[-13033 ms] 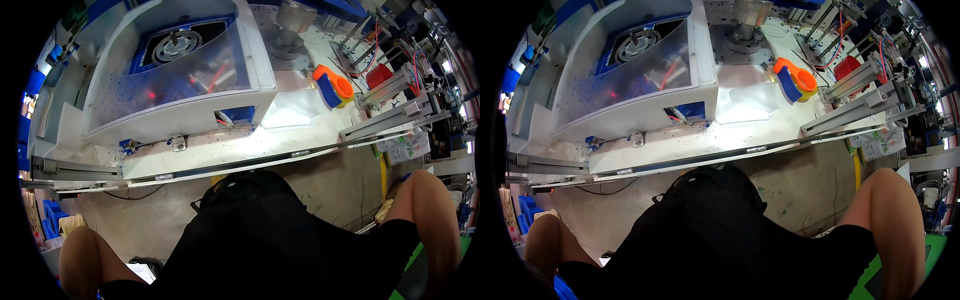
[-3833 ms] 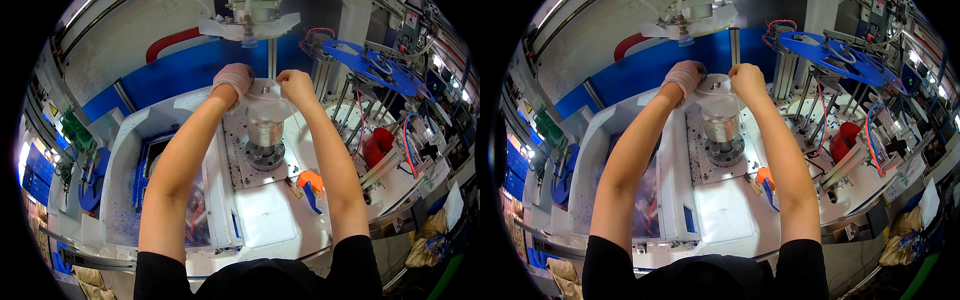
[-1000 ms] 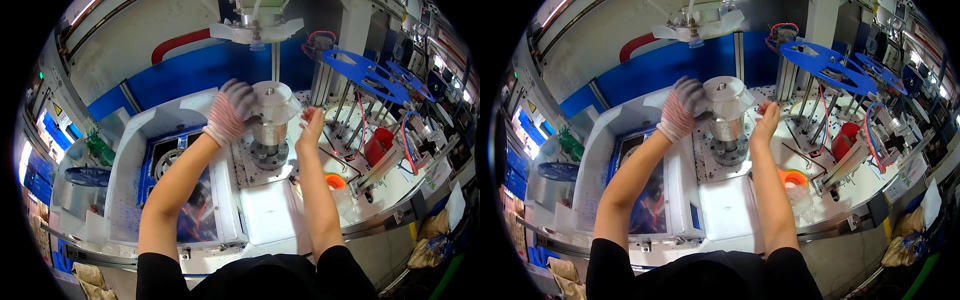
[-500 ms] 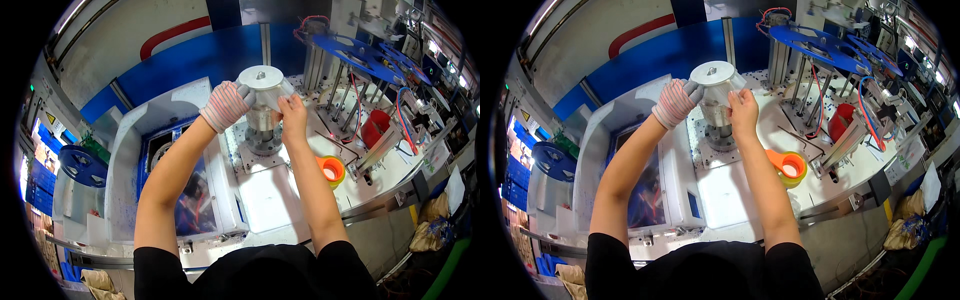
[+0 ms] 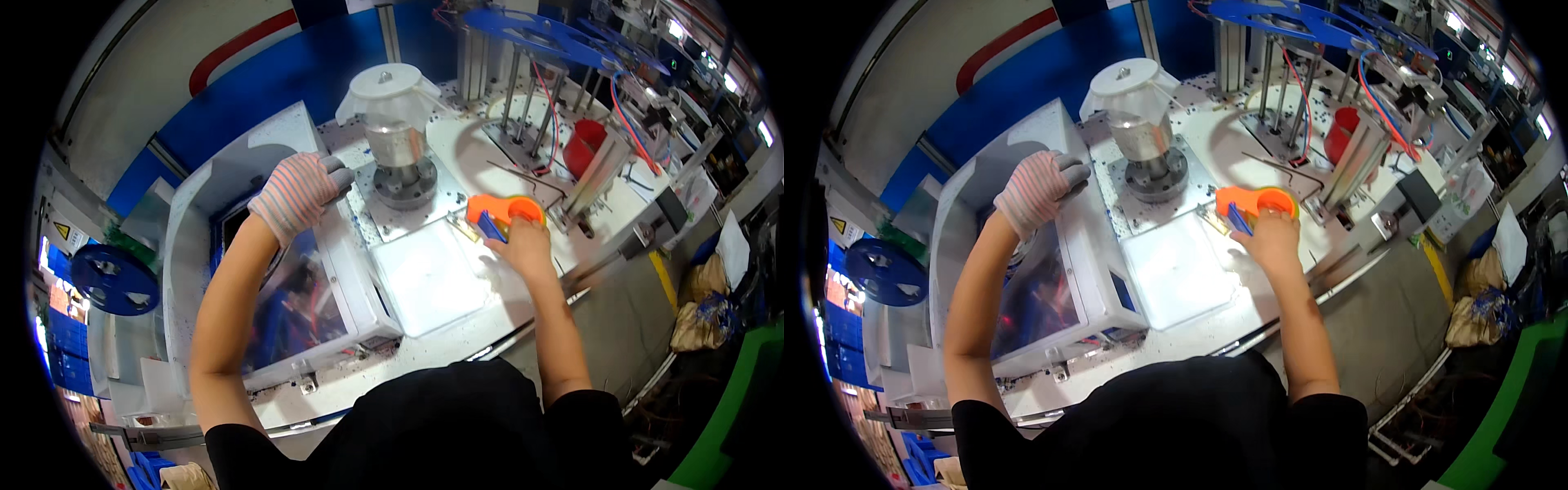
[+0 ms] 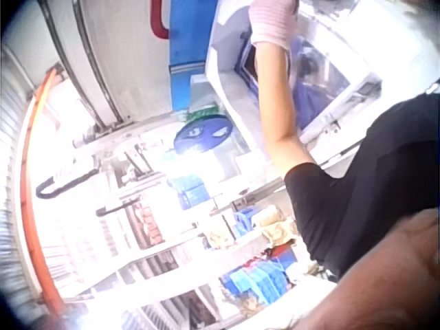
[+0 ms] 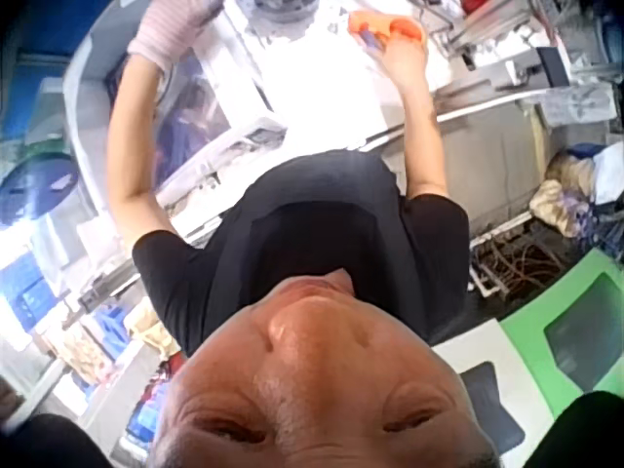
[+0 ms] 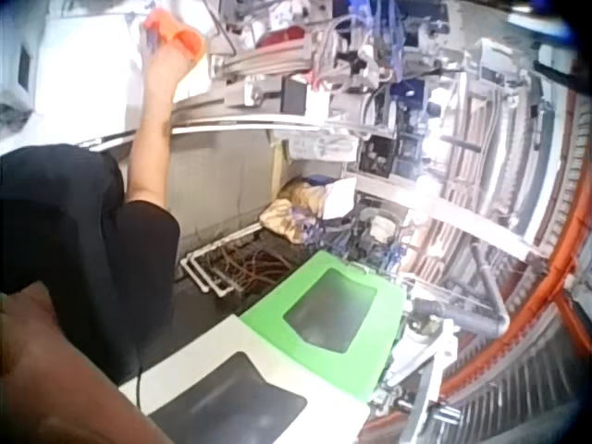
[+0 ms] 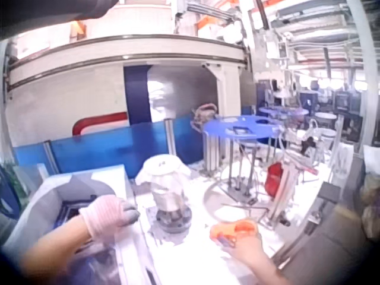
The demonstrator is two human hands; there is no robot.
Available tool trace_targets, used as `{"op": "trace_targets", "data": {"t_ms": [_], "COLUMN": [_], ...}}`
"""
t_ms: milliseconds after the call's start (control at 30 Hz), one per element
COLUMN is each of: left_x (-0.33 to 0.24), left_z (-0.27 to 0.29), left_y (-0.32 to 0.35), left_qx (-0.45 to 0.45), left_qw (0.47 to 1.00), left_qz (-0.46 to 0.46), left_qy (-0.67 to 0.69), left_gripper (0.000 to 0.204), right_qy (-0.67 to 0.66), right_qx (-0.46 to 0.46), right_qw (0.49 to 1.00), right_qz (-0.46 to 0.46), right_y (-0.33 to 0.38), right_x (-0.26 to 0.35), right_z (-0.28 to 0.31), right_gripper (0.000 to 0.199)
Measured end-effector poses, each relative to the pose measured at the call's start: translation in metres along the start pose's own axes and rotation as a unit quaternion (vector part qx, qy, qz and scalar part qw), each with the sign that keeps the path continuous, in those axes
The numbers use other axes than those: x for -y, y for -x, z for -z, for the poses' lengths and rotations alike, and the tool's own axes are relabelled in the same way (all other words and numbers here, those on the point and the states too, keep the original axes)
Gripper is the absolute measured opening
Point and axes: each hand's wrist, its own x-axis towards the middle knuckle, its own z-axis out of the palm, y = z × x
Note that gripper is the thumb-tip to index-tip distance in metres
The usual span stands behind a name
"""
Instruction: The person walks through a factory floor and uses a vacuum hose to transfer blue plastic pellets from a large bag into a machine hopper. They then walk to a machine station, remove a white plastic part from a mold, wipe the mold surface with a cloth, and place the part back into the mold cavity.
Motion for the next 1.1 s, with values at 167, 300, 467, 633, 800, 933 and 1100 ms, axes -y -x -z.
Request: {"op": "trace_targets", "data": {"t_ms": [167, 300, 467, 633, 800, 933, 1100], "left_x": [-0.042, -0.057, -0.083, -0.097, -0.107, -0.103, -0.067], "left_z": [0.02, 0.026, 0.052, 0.048, 0.054, 0.063, 0.08], "left_y": [0.007, 0.016, -0.008, -0.024, -0.016, -0.011, 0.014], "left_qx": [0.06, 0.05, -0.07, 0.028, 0.035, 0.001, -0.201], "left_qw": [0.996, 0.994, 0.878, 0.65, 0.609, 0.712, 0.717], "left_qz": [-0.056, -0.033, 0.112, 0.137, 0.239, 0.256, 0.303], "left_qy": [0.035, 0.092, 0.46, 0.747, 0.755, 0.654, 0.595], "left_gripper": [0.017, 0.028, 0.057, 0.053, 0.024, 0.02, 0.015], "right_qy": [-0.031, -0.302, -0.511, -0.441, -0.521, -0.623, -0.434], "right_qx": [-0.044, -0.166, -0.243, -0.209, -0.022, 0.04, 0.032], "right_qw": [0.999, 0.939, 0.807, 0.825, 0.835, 0.757, 0.882], "right_qz": [-0.004, 0.011, 0.171, 0.285, 0.177, 0.192, 0.179], "right_y": [0.0, -0.005, 0.04, 0.077, 0.106, 0.111, 0.103], "right_x": [-0.016, -0.016, 0.016, 0.031, 0.04, 0.063, 0.069], "right_z": [-0.01, 0.006, 0.051, 0.063, 0.071, 0.086, 0.127], "right_gripper": [0.045, 0.035, 0.031, 0.031, 0.033, 0.045, 0.056]}}
